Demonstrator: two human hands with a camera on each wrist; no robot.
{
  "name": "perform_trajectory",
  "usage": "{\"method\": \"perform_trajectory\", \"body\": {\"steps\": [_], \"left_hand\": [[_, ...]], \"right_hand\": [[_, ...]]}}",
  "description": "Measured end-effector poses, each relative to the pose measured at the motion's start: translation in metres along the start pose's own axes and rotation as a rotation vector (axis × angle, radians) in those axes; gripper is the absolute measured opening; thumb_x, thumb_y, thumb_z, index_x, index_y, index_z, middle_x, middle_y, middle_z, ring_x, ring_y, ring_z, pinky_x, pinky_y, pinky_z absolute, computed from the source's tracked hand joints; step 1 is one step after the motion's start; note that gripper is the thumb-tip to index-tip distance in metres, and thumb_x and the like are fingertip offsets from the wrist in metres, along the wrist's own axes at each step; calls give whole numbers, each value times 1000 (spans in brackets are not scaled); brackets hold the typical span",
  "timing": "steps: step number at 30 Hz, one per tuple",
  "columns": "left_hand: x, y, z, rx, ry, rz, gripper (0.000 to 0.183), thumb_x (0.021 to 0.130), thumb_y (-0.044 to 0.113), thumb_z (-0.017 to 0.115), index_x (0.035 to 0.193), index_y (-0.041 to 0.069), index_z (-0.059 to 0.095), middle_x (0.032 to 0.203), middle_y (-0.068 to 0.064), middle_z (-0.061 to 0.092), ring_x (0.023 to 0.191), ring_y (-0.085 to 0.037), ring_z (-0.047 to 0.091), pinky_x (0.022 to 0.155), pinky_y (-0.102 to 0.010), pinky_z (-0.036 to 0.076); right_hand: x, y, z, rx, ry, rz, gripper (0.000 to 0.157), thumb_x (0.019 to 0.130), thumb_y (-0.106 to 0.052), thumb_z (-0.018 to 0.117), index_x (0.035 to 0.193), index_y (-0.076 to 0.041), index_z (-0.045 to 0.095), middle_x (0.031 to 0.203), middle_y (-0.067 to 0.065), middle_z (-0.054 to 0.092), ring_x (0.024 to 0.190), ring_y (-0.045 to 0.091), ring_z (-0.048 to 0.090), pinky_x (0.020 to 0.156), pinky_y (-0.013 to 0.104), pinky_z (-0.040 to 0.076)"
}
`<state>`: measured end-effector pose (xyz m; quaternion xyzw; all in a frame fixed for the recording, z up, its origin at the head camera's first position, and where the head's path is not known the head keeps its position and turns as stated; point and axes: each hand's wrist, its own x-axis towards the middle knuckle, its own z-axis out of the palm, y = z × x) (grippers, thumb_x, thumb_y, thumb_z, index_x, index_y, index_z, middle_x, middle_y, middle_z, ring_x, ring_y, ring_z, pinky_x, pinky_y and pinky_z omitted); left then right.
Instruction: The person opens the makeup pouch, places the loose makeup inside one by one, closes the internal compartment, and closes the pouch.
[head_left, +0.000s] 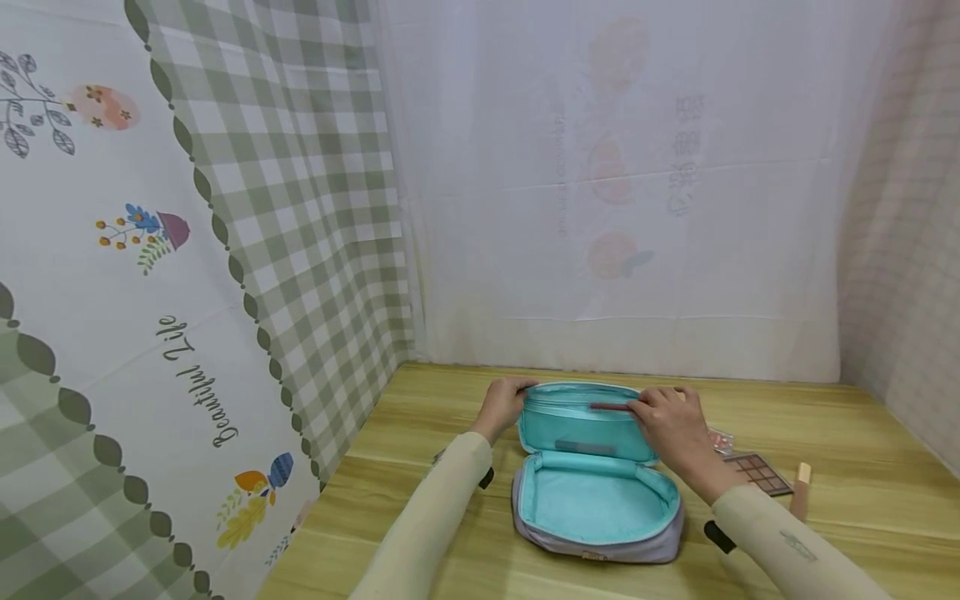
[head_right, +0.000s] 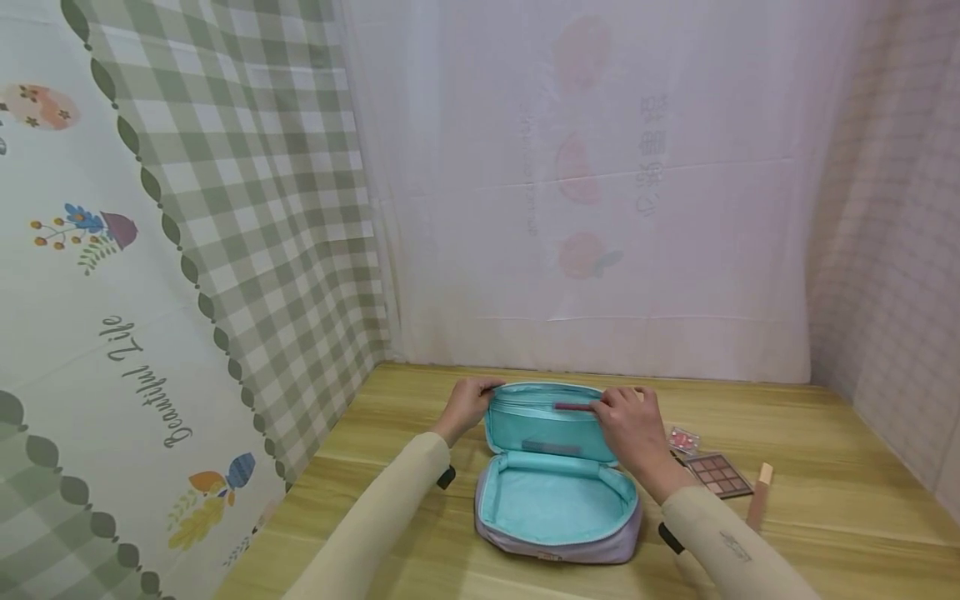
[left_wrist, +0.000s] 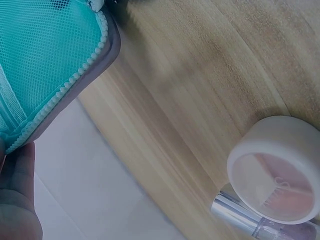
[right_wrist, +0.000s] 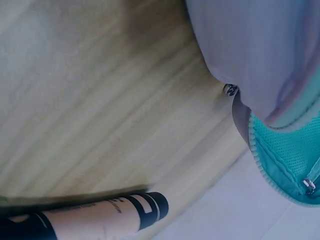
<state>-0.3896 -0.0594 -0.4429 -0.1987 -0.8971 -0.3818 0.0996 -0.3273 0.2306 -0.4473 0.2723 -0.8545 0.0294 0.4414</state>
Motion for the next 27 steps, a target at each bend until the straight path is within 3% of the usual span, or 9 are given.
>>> {"method": "perform_trajectory", "body": {"steps": [6, 16, 22, 27], "left_hand": [[0, 0, 0, -1, 7, -5, 29, 100, -2, 53, 120, 7, 72, 120, -6, 70, 112, -20, 64, 89, -27, 54], [1, 1, -1, -13, 2, -12, 30, 100, -4, 52, 118, 9, 73, 119, -4, 70, 112, -19, 64, 89, -27, 54], [0, 0, -1, -16, 0, -8, 30, 100, -3, 53, 117, 9, 74, 118, -4, 70, 111, -19, 65, 89, -28, 53], [0, 0, -1, -25, 1, -9, 30, 100, -4, 52, 118, 8, 73, 118, -5, 70, 112, -20, 65, 89, -28, 54]], "right_hand": [[6, -5, 4, -78, -70, -54, 14, 77, 2, 76, 87, -9, 77, 84, 12, 65, 82, 33, 64, 81, 58, 45], [14, -19, 9, -189, -240, -67, 8, 83, -1, 74, 85, -9, 75, 86, 11, 63, 88, 32, 60, 86, 55, 43], [20, -27, 12, -186, -264, -63, 9, 85, 0, 73, 85, -9, 75, 87, 12, 63, 88, 32, 60, 85, 54, 42], [27, -30, 12, -199, -213, -83, 7, 85, -2, 74, 88, -8, 74, 91, 13, 63, 90, 32, 61, 87, 55, 44]]}}
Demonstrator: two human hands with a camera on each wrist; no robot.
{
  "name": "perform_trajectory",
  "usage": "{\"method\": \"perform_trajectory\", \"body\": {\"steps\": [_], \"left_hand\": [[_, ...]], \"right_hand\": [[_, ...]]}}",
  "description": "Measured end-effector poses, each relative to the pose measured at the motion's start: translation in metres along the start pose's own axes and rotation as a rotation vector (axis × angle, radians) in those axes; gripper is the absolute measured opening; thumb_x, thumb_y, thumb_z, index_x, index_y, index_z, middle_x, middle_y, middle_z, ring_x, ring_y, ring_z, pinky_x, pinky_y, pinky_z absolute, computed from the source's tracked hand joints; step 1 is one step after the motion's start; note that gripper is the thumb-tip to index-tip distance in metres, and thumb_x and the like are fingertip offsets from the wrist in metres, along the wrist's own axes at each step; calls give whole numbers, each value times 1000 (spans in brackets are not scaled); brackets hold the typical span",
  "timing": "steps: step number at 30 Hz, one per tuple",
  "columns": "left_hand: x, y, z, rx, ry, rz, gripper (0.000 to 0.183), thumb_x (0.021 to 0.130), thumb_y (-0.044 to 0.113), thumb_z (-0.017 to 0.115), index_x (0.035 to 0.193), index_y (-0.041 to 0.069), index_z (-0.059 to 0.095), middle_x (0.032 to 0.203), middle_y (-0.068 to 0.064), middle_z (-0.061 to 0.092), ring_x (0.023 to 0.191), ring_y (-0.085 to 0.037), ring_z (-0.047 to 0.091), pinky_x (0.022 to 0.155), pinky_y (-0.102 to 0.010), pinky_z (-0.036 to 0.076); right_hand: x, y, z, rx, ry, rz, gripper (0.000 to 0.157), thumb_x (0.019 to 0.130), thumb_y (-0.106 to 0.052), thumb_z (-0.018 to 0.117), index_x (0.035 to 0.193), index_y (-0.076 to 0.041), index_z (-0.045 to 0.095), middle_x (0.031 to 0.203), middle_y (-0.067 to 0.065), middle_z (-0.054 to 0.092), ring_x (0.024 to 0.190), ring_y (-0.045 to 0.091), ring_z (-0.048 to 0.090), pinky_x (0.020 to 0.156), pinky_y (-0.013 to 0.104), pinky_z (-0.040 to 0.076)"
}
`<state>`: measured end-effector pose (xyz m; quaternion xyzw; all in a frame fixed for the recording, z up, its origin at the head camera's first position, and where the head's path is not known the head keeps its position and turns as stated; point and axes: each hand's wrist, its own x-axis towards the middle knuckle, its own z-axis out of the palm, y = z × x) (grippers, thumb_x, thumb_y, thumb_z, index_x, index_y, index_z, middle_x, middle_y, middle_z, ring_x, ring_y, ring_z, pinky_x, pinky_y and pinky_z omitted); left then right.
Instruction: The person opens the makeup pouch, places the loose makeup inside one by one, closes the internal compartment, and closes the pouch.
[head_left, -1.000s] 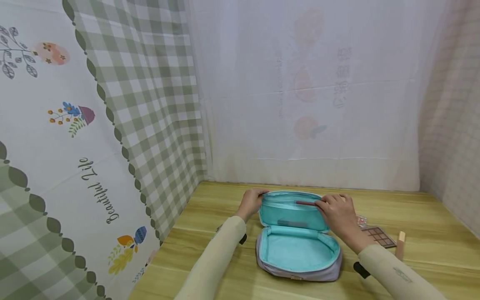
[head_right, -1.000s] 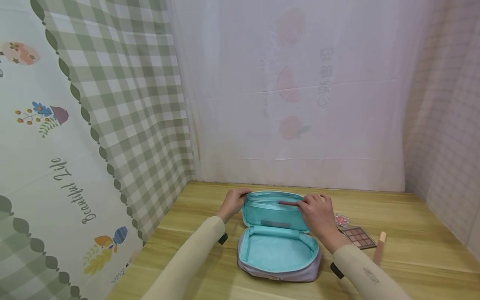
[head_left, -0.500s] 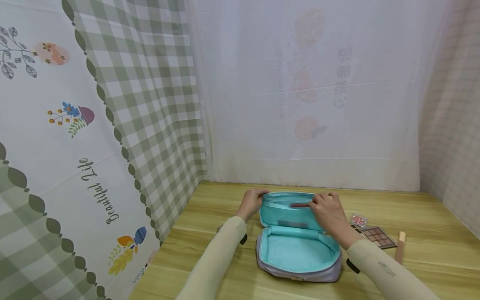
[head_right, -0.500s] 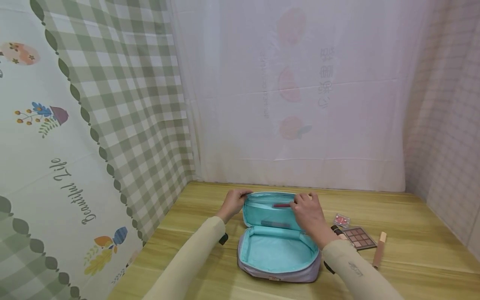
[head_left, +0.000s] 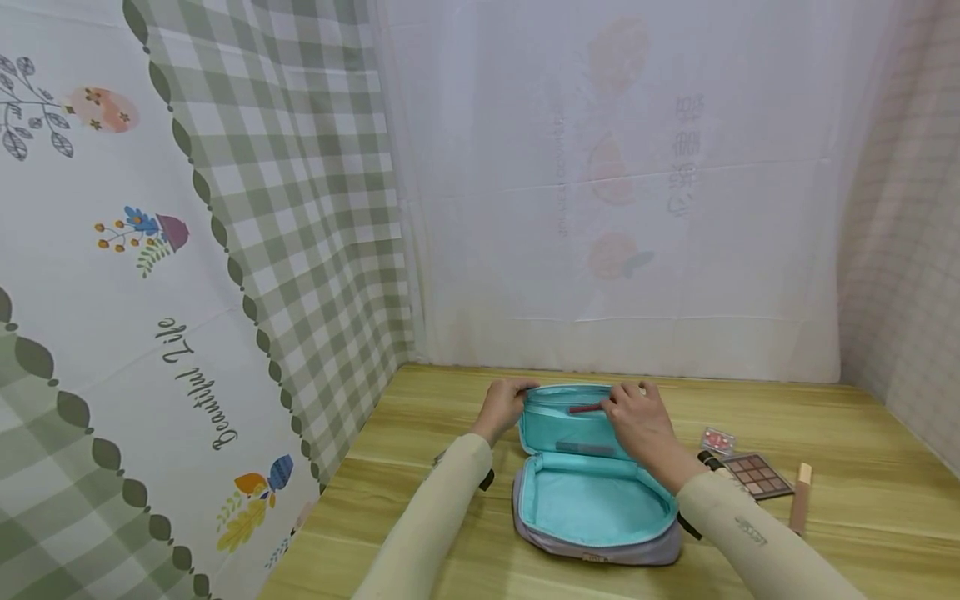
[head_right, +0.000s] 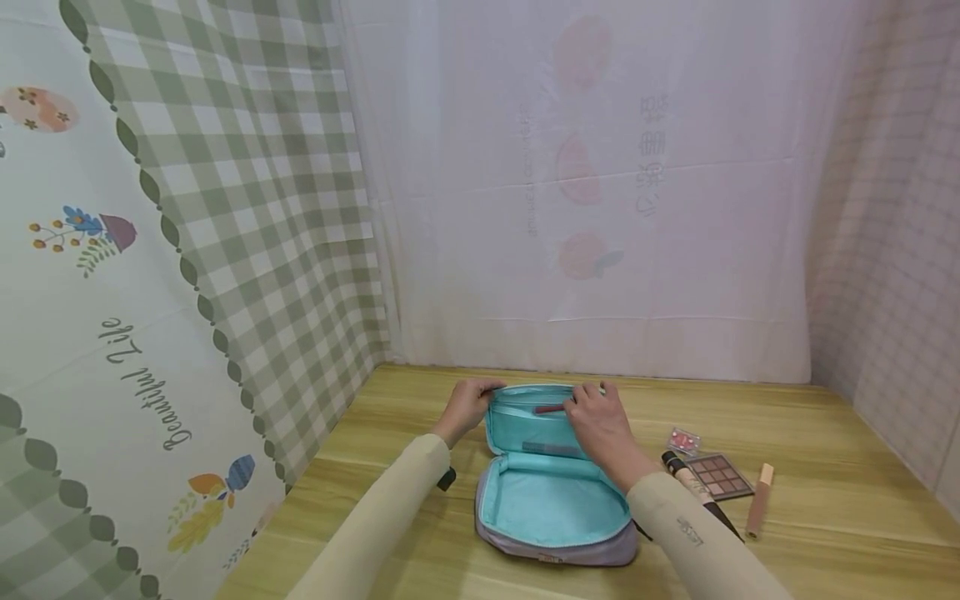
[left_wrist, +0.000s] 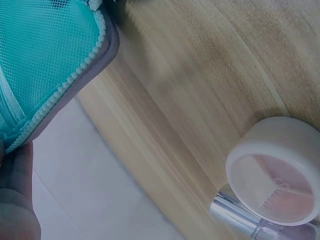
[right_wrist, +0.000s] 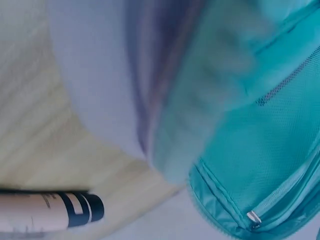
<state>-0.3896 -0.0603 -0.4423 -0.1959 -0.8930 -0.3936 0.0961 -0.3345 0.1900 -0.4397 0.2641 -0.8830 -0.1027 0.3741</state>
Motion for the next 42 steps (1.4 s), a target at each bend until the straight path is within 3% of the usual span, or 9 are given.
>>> {"method": "perform_trajectory", "body": {"steps": [8, 13, 15, 17, 19, 23, 29, 34, 42], "left_hand": [[0, -1, 1, 6, -1, -5, 30, 100, -3, 53, 119, 8, 73, 119, -4, 70, 112, -19, 64, 90, -27, 53], [0, -1, 2, 14, 7, 8, 30, 99, -5, 54, 117, 9, 74, 117, -3, 71, 111, -19, 65, 89, -27, 54], [0, -1, 2, 22, 12, 20, 30, 98, -5, 54, 116, 9, 75, 116, -3, 71, 110, -19, 65, 88, -27, 54], [0, -1, 2, 27, 15, 29, 30, 98, -6, 55, 115, 9, 75, 116, -3, 71, 110, -19, 66, 88, -26, 54], [0, -1, 3, 38, 16, 38, 30, 98, -6, 55, 115, 9, 75, 116, -3, 72, 109, -19, 66, 88, -26, 54], [0, -1, 4, 49, 15, 71, 30, 97, -7, 56, 113, 8, 75, 115, -4, 72, 109, -19, 66, 88, -26, 53], [-1, -4, 7, 73, 12, 81, 29, 95, -9, 57, 113, 7, 75, 116, -4, 71, 111, -19, 65, 91, -25, 52], [-1, -3, 9, 48, 31, 54, 30, 97, -8, 56, 113, 8, 75, 115, -4, 72, 109, -19, 66, 88, -25, 53], [1, 1, 8, -13, 106, 14, 29, 98, -7, 53, 116, 3, 73, 116, -9, 71, 110, -23, 66, 88, -28, 54]], "right_hand": [[-2, 19, -4, -40, 122, -100, 8, 78, 2, 76, 83, -3, 71, 88, 16, 60, 88, 35, 59, 85, 56, 43], [-6, 35, -9, -119, 117, -230, 37, 101, 8, 40, 81, 0, 71, 87, 19, 59, 87, 37, 59, 100, 64, 37], [-4, 39, -12, -141, 90, -276, 37, 100, 8, 40, 78, 1, 69, 85, 19, 58, 85, 37, 57, 104, 65, 34], [0, 40, -16, -164, 33, -308, 21, 89, 7, 61, 71, -1, 67, 79, 17, 56, 83, 35, 56, 107, 65, 31], [5, 39, -20, -189, -47, -326, 21, 76, 3, 79, 64, -4, 63, 75, 13, 55, 81, 33, 55, 109, 64, 29], [14, 34, -25, -217, -180, -328, 30, 76, -2, 83, 59, -10, 59, 72, 8, 53, 80, 29, 54, 108, 61, 32], [11, 24, -16, -188, -285, -260, 14, 78, -9, 83, 75, -17, 72, 80, 6, 56, 83, 28, 51, 88, 50, 41], [2, 12, -5, -150, -234, -188, 14, 80, -8, 81, 85, -20, 76, 84, 4, 61, 81, 25, 52, 73, 41, 40], [-4, -8, 8, -49, -13, -138, 15, 78, -2, 81, 85, -11, 71, 82, 6, 65, 81, 27, 57, 68, 41, 42]]}}
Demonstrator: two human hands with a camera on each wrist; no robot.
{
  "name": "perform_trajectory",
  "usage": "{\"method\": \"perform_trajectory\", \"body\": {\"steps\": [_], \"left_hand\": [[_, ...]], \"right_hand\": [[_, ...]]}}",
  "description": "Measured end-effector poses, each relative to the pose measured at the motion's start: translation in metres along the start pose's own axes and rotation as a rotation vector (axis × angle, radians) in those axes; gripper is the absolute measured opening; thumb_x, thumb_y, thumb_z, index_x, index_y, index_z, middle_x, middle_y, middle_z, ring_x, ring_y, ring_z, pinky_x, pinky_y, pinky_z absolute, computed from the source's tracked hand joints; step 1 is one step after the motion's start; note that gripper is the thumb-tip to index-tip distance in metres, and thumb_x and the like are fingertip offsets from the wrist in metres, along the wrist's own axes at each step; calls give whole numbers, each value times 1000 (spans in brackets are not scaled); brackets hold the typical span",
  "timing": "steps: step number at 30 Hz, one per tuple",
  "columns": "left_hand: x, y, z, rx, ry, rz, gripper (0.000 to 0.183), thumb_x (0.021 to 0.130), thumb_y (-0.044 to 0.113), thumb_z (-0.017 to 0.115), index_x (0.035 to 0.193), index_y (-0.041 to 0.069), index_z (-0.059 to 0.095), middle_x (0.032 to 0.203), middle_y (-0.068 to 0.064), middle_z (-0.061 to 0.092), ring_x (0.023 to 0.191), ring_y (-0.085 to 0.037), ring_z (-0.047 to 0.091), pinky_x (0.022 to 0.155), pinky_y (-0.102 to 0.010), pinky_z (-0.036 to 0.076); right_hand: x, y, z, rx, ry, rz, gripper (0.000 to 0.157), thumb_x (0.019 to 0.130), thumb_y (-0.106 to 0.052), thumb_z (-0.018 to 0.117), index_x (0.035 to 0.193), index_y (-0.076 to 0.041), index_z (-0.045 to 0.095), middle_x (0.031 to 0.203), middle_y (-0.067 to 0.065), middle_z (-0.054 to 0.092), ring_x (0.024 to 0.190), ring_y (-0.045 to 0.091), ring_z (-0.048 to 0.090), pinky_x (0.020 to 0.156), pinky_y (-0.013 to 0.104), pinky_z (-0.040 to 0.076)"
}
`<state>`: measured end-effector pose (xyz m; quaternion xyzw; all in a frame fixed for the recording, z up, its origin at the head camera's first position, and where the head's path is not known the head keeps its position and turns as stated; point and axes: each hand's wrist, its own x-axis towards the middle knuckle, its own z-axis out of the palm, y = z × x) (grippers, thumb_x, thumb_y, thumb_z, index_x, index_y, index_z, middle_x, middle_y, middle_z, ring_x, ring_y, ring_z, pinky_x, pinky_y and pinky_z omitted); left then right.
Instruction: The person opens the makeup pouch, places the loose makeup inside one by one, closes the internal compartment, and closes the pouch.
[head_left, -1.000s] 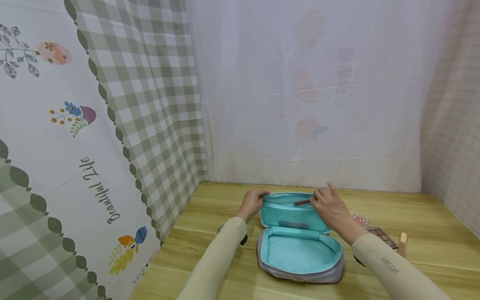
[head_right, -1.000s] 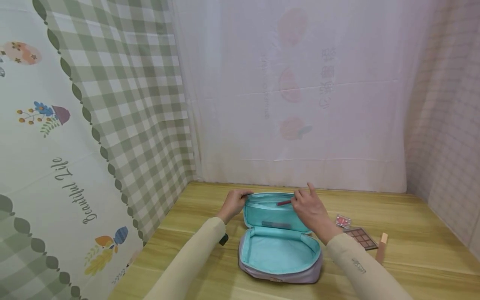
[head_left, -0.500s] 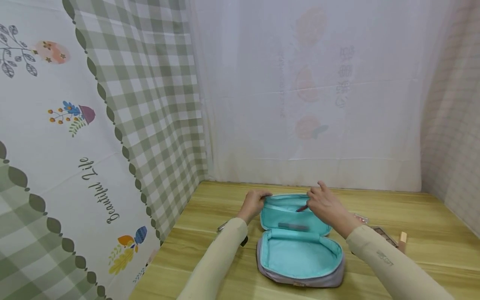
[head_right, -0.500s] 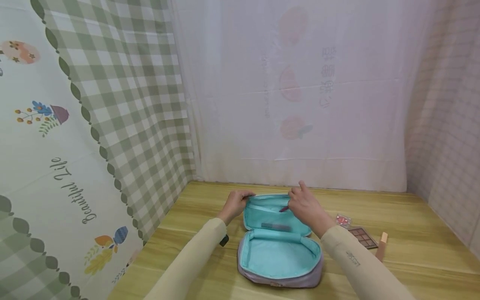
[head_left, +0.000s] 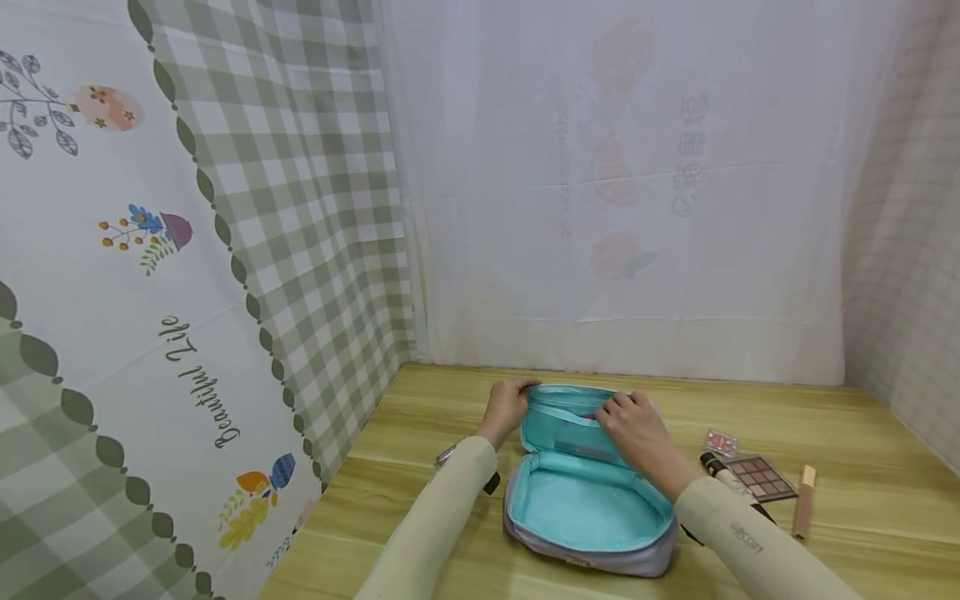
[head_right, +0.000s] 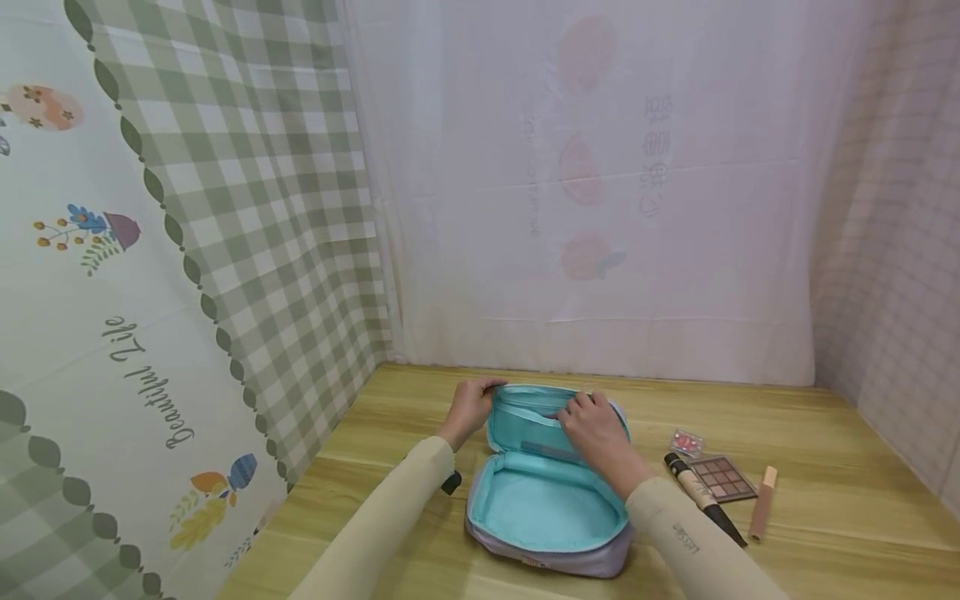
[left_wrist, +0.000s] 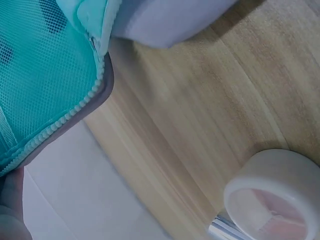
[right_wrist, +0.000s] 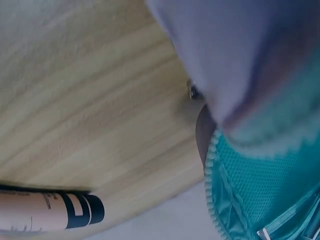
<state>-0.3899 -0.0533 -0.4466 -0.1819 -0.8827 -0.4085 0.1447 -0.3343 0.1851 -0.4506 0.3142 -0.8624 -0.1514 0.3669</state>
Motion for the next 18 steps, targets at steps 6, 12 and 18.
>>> {"method": "perform_trajectory", "body": {"steps": [6, 12, 18], "left_hand": [[-1, -2, -1, -15, 24, -9, 29, 96, -10, 54, 114, 2, 74, 114, -9, 72, 109, -23, 66, 88, -27, 55], [-2, -2, -1, -9, 30, 15, 28, 95, -11, 55, 113, 0, 74, 112, -9, 72, 108, -23, 67, 86, -28, 55], [-3, -4, 0, -7, 23, 10, 29, 95, -11, 55, 114, 2, 74, 114, -9, 72, 109, -22, 66, 87, -26, 54]], "right_hand": [[-2, -11, 4, 7, 58, -12, 5, 82, -7, 74, 81, -8, 69, 82, 10, 63, 77, 29, 56, 66, 42, 43], [-3, -17, 3, 33, 16, 27, 11, 82, -2, 74, 80, -5, 65, 76, 11, 60, 70, 29, 57, 65, 43, 42], [-1, -23, -1, 71, -74, 79, 16, 84, 0, 74, 84, -5, 58, 73, 11, 58, 64, 29, 58, 64, 42, 41]]}}
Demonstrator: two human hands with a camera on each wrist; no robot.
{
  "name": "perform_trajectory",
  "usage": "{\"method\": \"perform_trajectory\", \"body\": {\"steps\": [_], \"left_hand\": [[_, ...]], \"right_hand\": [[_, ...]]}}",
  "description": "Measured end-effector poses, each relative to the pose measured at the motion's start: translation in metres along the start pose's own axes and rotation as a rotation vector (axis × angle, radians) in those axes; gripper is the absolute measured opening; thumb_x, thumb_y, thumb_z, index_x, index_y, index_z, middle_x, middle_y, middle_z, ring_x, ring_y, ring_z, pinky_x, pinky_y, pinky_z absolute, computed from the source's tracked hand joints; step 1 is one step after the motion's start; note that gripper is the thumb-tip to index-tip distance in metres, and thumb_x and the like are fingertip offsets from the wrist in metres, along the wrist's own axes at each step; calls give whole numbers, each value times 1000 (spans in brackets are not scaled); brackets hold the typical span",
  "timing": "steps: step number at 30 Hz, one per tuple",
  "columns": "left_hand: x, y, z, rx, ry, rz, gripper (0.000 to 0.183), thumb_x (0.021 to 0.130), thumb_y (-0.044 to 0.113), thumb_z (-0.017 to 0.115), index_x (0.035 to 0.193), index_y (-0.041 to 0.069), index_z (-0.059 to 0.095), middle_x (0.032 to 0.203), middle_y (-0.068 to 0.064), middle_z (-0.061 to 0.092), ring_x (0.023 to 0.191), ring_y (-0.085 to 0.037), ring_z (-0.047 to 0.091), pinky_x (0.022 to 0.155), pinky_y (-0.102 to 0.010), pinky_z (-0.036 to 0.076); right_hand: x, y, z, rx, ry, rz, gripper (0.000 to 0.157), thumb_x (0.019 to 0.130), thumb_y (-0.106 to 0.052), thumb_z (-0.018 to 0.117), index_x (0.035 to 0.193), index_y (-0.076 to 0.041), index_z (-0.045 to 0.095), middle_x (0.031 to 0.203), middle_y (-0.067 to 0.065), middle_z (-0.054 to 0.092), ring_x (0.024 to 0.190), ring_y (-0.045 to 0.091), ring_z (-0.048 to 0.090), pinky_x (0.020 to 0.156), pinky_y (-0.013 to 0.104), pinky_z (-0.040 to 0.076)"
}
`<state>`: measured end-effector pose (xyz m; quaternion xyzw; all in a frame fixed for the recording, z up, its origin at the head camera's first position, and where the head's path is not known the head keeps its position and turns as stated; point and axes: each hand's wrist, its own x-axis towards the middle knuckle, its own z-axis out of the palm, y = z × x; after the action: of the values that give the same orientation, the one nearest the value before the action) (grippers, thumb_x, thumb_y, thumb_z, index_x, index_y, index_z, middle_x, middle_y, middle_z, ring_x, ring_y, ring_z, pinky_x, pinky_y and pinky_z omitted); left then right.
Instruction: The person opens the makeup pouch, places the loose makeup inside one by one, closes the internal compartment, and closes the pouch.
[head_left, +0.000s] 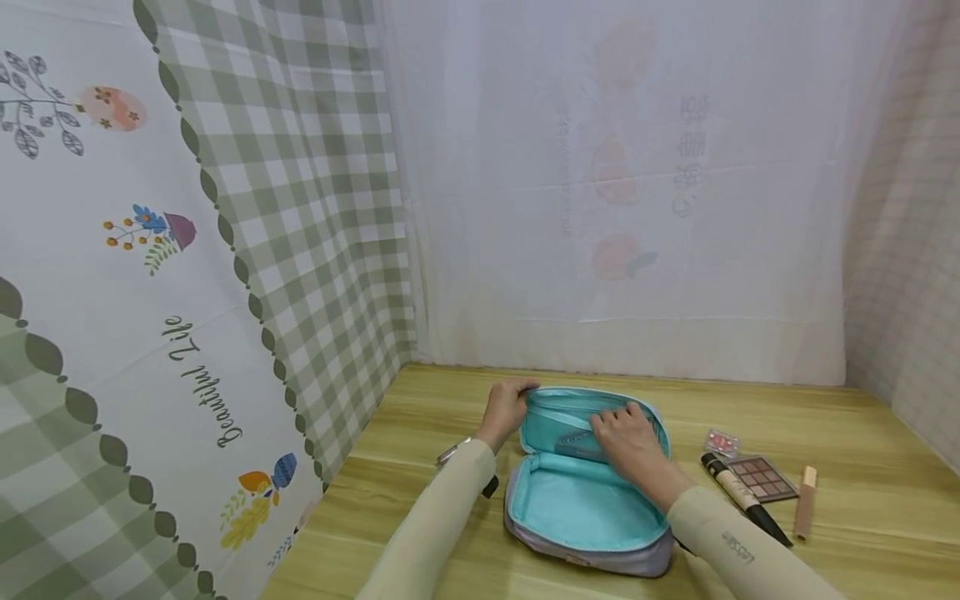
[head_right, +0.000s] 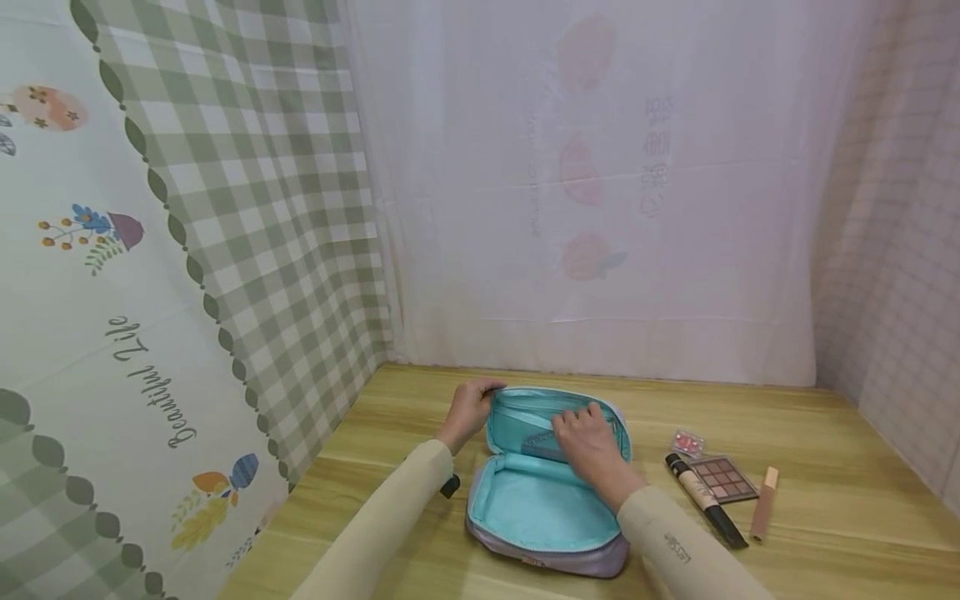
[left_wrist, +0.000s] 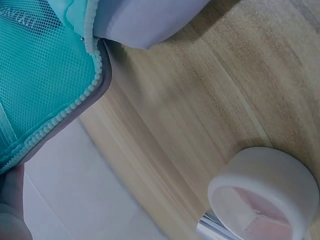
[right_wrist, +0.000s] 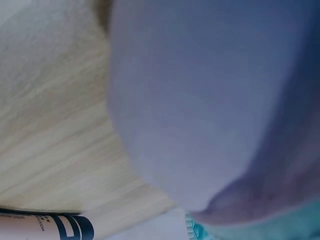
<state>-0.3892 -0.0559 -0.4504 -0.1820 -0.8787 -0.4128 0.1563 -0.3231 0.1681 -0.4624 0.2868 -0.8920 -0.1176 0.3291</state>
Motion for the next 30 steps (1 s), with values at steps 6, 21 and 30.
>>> {"method": "perform_trajectory", "body": {"steps": [6, 21, 30], "left_hand": [[-1, -1, 0, -4, 8, -1, 29, 96, -10, 55, 114, 2, 74, 114, -9, 72, 109, -22, 66, 87, -26, 54], [-3, 1, -1, -7, 53, 8, 28, 97, -9, 53, 112, 3, 73, 114, -8, 71, 109, -23, 66, 88, -26, 54], [-5, 2, -1, -40, 31, -43, 28, 97, -9, 53, 115, 1, 72, 116, -9, 70, 111, -23, 65, 89, -28, 54]], "right_hand": [[1, -5, -3, 39, -95, 51, 23, 86, 2, 72, 105, -4, 60, 85, 12, 65, 73, 30, 65, 76, 50, 48], [3, 0, 1, -47, -12, 118, 24, 80, 6, 75, 77, -5, 54, 66, 12, 55, 61, 30, 57, 71, 48, 42], [-2, 0, 8, -120, 200, 43, 15, 89, 5, 60, 77, -1, 53, 63, 13, 50, 58, 30, 51, 59, 43, 40]]}}
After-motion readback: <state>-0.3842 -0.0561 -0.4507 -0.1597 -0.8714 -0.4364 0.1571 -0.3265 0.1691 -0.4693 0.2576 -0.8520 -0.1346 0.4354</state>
